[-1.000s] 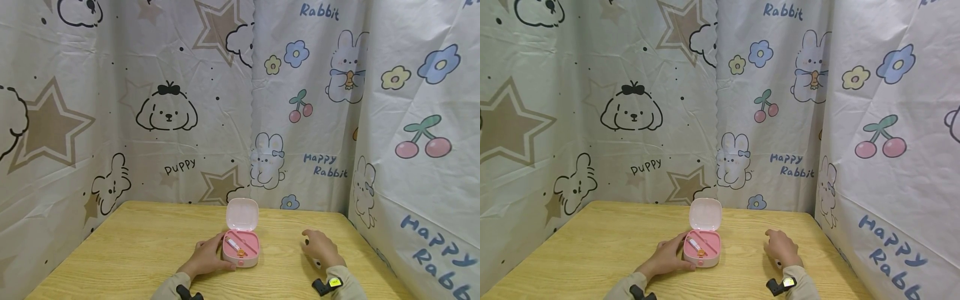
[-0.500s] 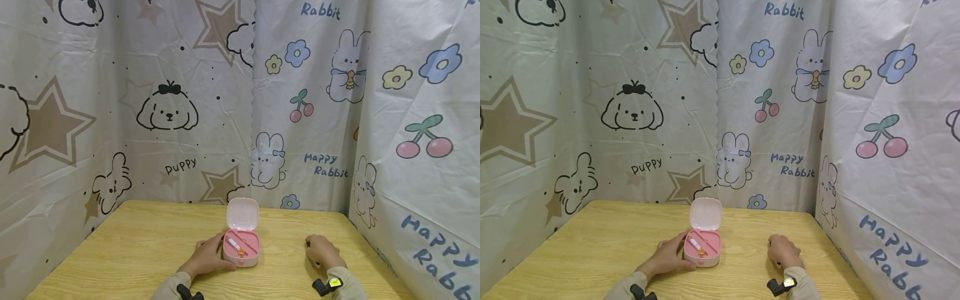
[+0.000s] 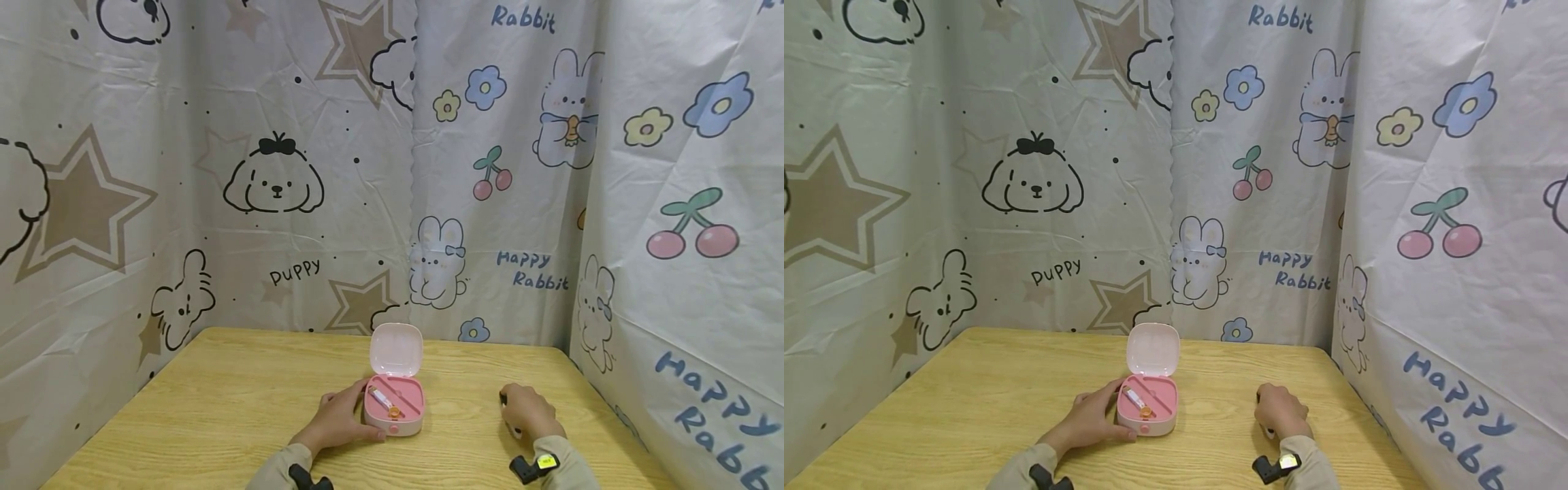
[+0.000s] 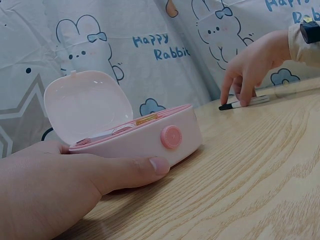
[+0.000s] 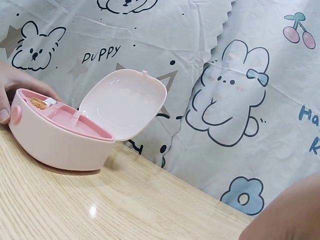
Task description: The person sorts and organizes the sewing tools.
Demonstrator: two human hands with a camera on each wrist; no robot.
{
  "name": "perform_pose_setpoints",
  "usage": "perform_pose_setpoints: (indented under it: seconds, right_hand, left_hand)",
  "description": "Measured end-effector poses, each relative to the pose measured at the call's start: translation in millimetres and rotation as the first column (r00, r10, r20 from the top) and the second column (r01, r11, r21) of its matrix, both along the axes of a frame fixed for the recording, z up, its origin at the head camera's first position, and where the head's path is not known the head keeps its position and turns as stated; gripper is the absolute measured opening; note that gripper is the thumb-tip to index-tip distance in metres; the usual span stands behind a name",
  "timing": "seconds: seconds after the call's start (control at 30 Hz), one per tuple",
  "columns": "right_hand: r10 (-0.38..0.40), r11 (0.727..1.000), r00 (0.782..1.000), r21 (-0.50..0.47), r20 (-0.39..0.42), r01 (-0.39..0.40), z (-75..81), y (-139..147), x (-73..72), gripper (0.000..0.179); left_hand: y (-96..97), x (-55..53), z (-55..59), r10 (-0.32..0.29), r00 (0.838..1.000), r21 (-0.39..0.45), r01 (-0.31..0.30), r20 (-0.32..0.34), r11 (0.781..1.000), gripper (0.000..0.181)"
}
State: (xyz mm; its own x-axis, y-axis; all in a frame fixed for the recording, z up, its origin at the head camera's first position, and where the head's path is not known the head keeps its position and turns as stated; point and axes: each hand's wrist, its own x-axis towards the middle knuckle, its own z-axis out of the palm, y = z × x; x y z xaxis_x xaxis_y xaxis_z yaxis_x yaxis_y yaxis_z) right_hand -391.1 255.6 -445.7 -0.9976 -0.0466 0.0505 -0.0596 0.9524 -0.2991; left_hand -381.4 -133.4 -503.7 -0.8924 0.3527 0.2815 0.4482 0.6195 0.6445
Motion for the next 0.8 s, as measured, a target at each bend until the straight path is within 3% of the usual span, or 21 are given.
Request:
perform_pose_setpoints:
  seconds: [0.8]
  right_hand:
    - [-0.029,0.999,0.999,0.027,-0.028,0.030,0.8,-1.9,-2.6,0.040]
  left_hand:
    - [0.7,0.8,0.9,-0.005,1.000,0.039,0.005,0.012,0.999,0.114]
